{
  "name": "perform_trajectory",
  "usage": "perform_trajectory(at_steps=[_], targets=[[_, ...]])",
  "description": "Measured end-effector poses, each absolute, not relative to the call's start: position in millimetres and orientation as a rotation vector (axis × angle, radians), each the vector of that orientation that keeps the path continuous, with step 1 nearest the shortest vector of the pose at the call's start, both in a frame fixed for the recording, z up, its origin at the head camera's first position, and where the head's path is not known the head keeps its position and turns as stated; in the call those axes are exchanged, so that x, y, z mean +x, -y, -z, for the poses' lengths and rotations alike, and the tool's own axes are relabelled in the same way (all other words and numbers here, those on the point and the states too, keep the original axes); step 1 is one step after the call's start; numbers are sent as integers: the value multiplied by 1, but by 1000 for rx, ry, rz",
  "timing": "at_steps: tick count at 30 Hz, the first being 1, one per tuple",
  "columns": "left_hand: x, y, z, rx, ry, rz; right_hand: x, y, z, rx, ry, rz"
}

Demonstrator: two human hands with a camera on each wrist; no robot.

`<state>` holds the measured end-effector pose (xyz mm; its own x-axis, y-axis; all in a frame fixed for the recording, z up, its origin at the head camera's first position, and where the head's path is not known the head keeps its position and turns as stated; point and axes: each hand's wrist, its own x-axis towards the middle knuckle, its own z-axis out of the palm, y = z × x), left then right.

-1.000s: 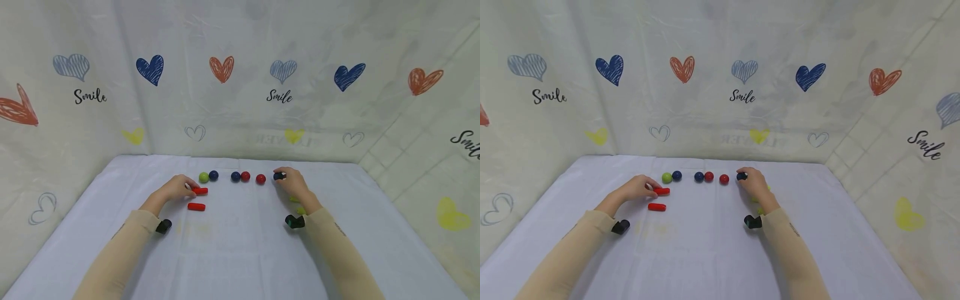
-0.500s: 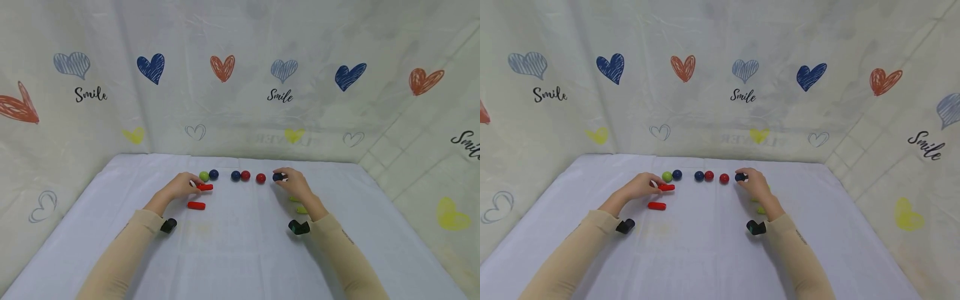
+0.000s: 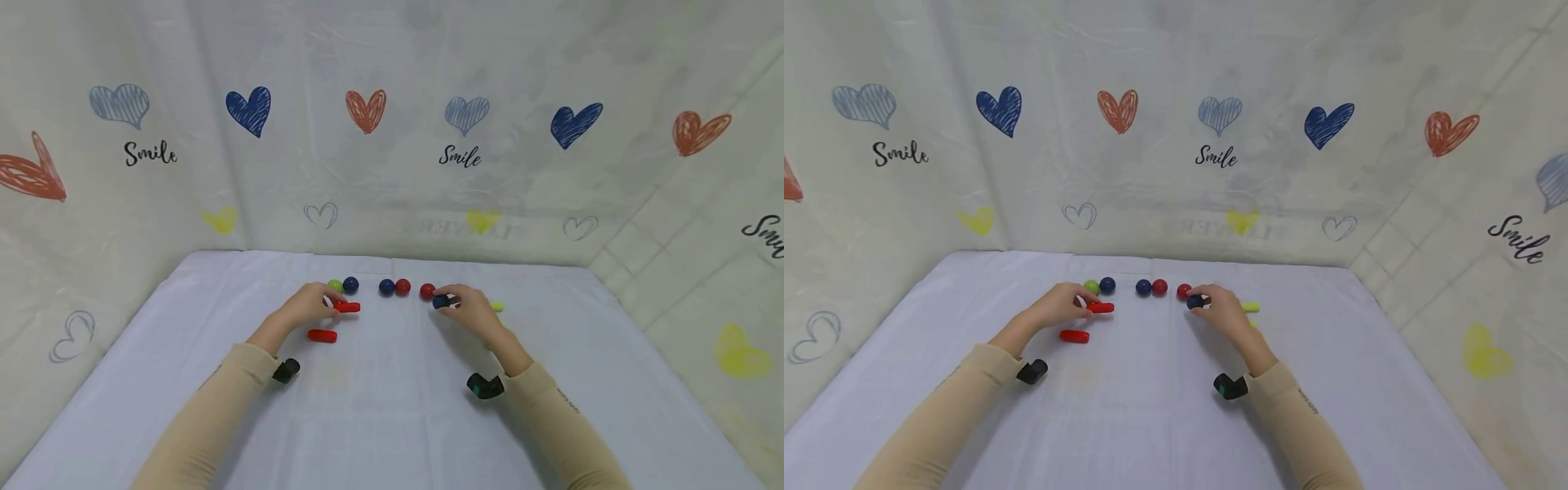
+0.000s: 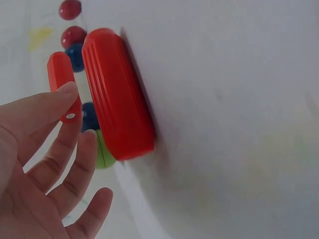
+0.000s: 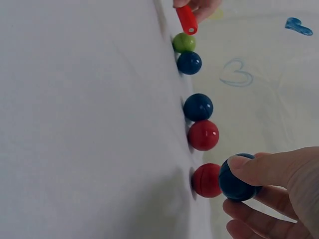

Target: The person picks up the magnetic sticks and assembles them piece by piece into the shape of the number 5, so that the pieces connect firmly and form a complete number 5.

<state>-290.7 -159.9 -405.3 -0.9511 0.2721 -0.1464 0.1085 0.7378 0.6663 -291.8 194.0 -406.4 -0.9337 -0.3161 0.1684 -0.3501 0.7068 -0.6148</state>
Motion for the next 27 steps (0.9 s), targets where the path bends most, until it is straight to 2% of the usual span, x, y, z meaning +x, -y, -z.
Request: perform_trajectory(at_steps=[27], targets=[[-288,119,409,408,-2747,-1048,-285,-157,417,594,2911,-1072]])
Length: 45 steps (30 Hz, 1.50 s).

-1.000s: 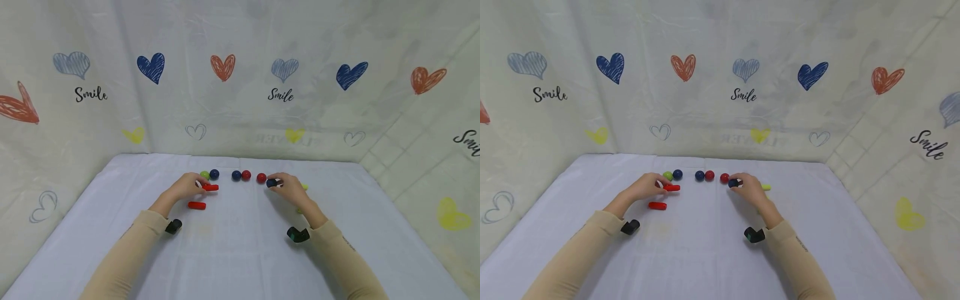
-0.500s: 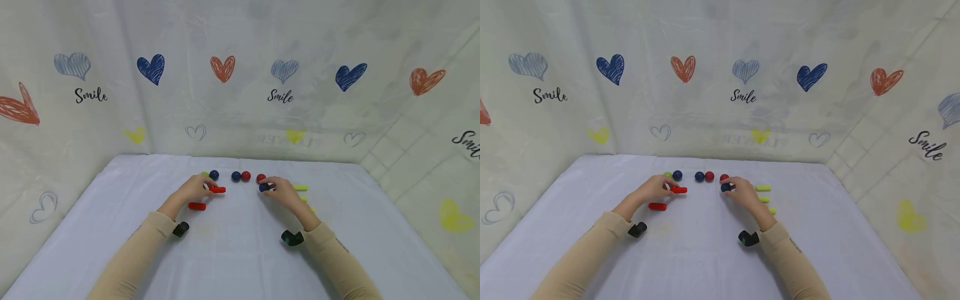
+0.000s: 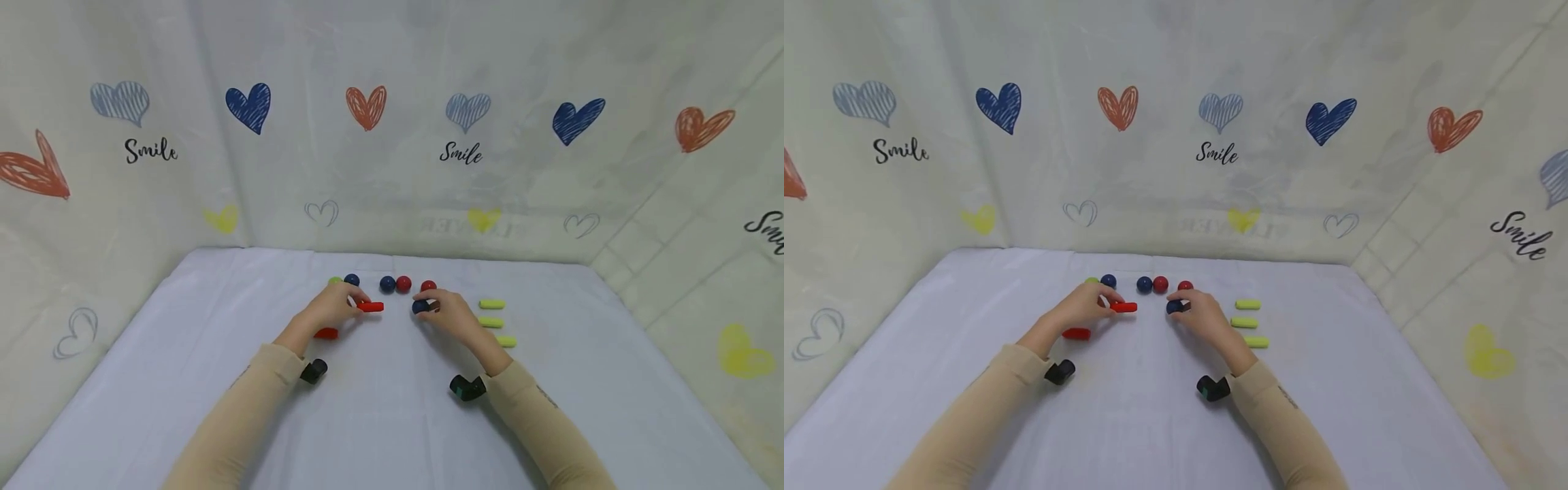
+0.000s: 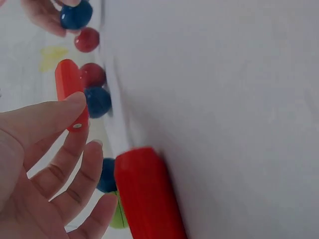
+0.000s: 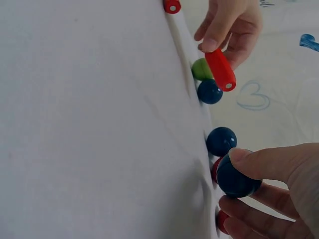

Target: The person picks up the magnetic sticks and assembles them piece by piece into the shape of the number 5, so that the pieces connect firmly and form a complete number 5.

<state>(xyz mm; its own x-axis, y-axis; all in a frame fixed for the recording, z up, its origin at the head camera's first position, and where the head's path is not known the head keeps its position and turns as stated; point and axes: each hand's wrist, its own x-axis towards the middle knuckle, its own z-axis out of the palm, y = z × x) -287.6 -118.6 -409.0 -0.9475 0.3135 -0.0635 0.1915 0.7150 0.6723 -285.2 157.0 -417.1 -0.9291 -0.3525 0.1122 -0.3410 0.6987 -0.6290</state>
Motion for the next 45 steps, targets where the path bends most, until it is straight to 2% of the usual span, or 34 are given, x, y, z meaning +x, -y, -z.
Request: perform_trajectory(at_steps=[30,45], targets=[[-299,70,415,447,-2778,-887,-293,-159,425,-602,-2839,1052],[-302,65,417,495,-2769,-925,-296,-158,427,-607,-2837,1080]])
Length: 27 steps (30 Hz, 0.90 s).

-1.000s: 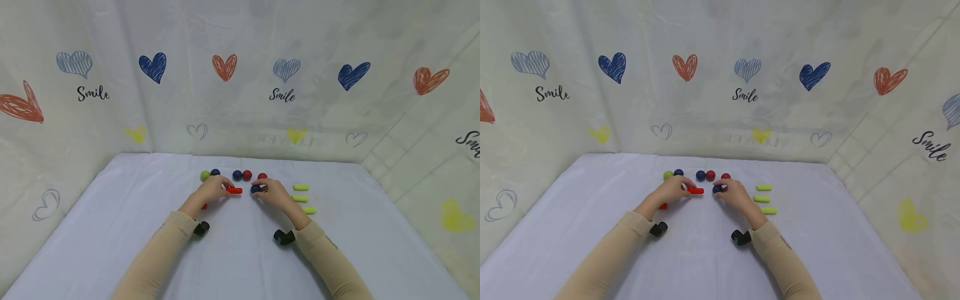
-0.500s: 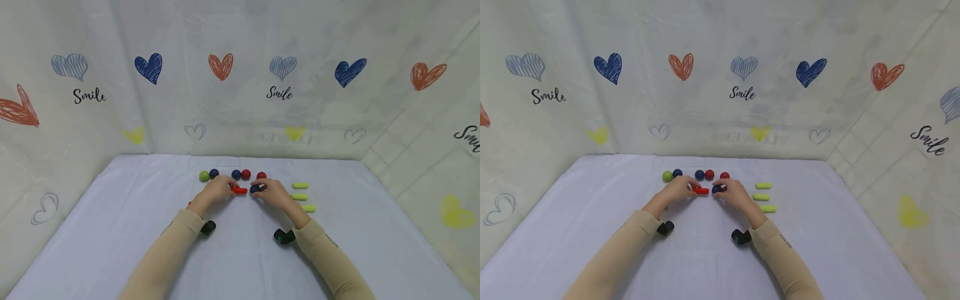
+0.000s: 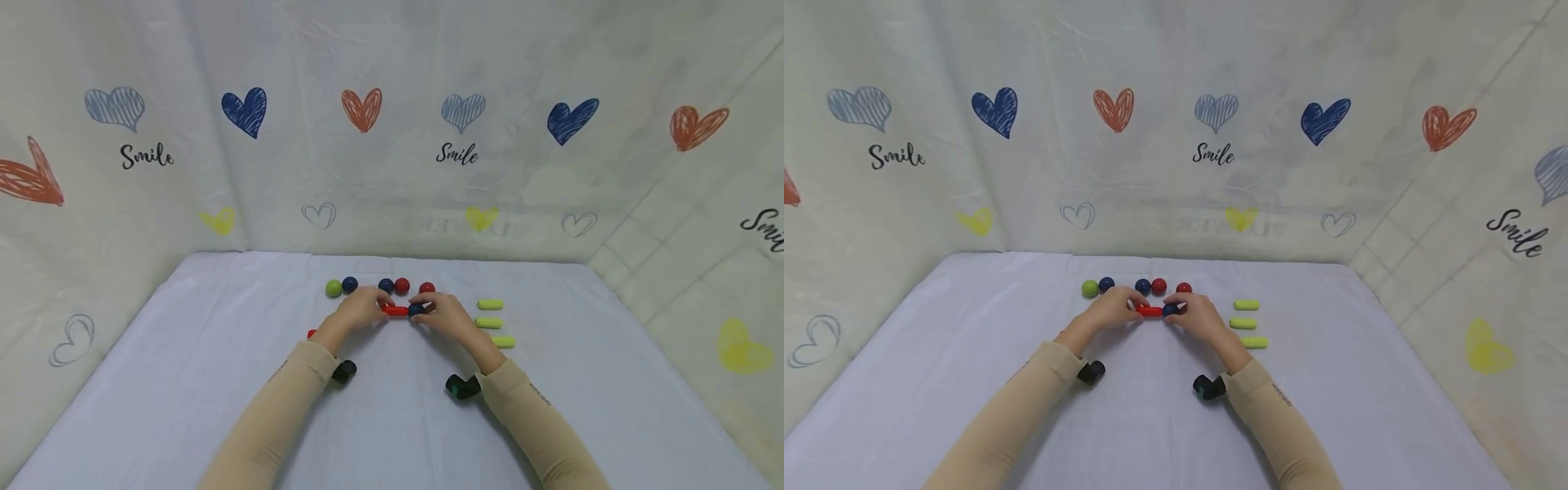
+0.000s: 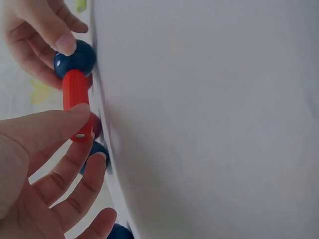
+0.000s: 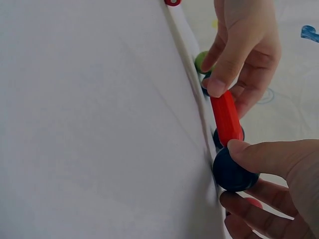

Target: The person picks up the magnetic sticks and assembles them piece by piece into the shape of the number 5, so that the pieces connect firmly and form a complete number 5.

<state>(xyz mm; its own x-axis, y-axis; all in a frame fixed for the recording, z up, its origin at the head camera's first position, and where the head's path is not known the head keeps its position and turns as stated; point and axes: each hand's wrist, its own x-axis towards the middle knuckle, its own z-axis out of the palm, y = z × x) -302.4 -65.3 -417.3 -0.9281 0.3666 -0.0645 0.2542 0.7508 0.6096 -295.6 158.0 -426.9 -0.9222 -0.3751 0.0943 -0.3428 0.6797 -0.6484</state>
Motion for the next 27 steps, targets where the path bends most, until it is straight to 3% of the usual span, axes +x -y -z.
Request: perform_trajectory(at_steps=[27], targets=[[-299,121,398,521,-2915,-1135,-297,-158,429,-536,-2803,1121]])
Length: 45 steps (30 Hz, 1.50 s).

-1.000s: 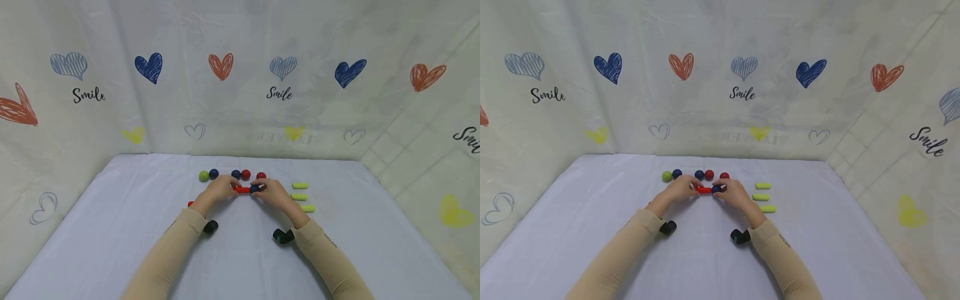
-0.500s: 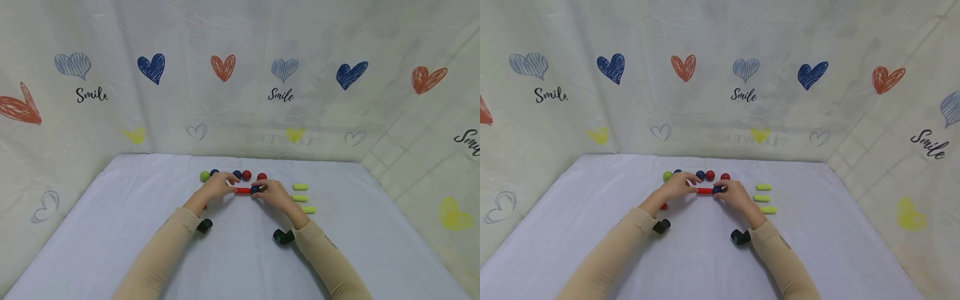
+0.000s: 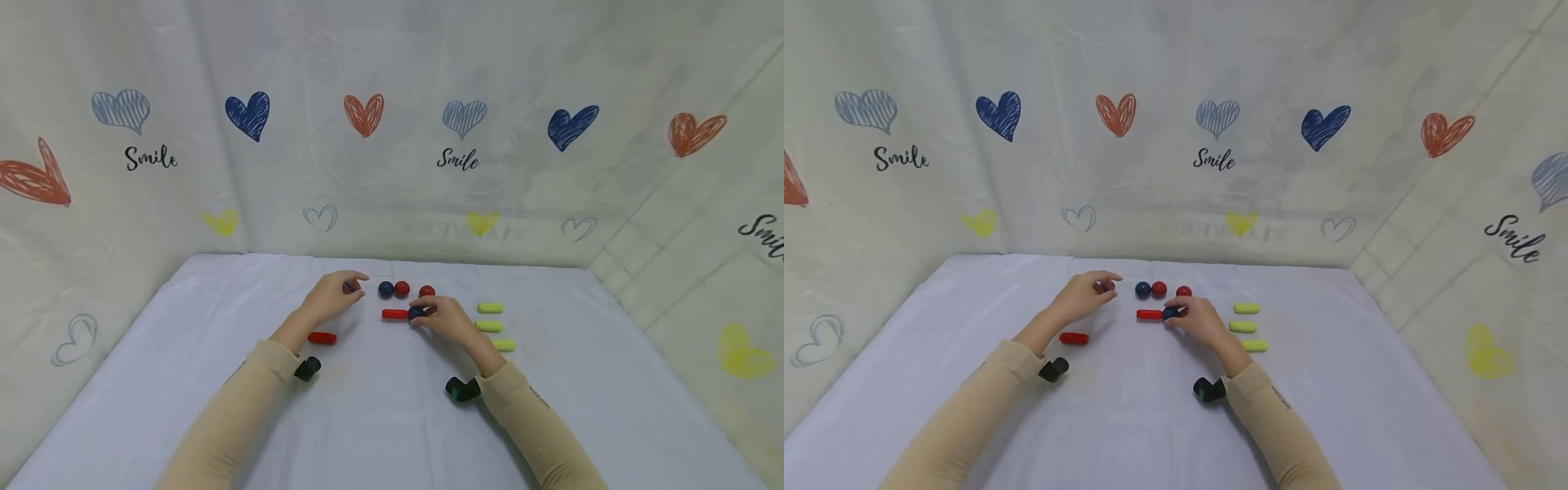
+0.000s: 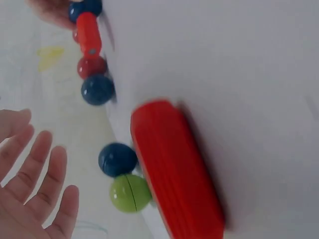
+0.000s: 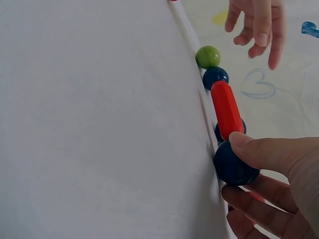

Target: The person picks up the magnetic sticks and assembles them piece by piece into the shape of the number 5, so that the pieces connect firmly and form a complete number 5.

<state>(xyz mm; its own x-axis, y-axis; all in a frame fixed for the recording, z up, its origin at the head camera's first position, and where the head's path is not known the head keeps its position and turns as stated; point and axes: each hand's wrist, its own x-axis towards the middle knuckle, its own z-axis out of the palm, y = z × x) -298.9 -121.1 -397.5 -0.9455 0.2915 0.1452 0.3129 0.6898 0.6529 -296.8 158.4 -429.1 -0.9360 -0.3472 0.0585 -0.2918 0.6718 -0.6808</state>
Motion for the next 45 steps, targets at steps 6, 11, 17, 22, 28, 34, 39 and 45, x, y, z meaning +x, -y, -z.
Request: perform_trajectory(at_steps=[6,11,17,22,28,34,39,45], targets=[[-300,144,394,-396,2810,1139,-296,-157,431,-519,-2811,1122],[-305,160,398,-303,2804,1226,-297,-157,431,-519,-2813,1123],[-313,173,407,-188,2827,1390,-298,-157,431,-516,-2806,1122],[-319,179,414,-140,2874,1427,-297,-157,430,-513,-2798,1131],[-324,179,418,-145,2975,1420,-297,-157,430,-492,-2794,1140],[-326,173,416,-132,3000,1441,-296,-159,431,-485,-2796,1138],[-325,170,416,-115,3024,1421,-295,-158,431,-501,-2775,1153],[-328,167,419,-107,3020,1415,-295,-159,430,-499,-2794,1150]])
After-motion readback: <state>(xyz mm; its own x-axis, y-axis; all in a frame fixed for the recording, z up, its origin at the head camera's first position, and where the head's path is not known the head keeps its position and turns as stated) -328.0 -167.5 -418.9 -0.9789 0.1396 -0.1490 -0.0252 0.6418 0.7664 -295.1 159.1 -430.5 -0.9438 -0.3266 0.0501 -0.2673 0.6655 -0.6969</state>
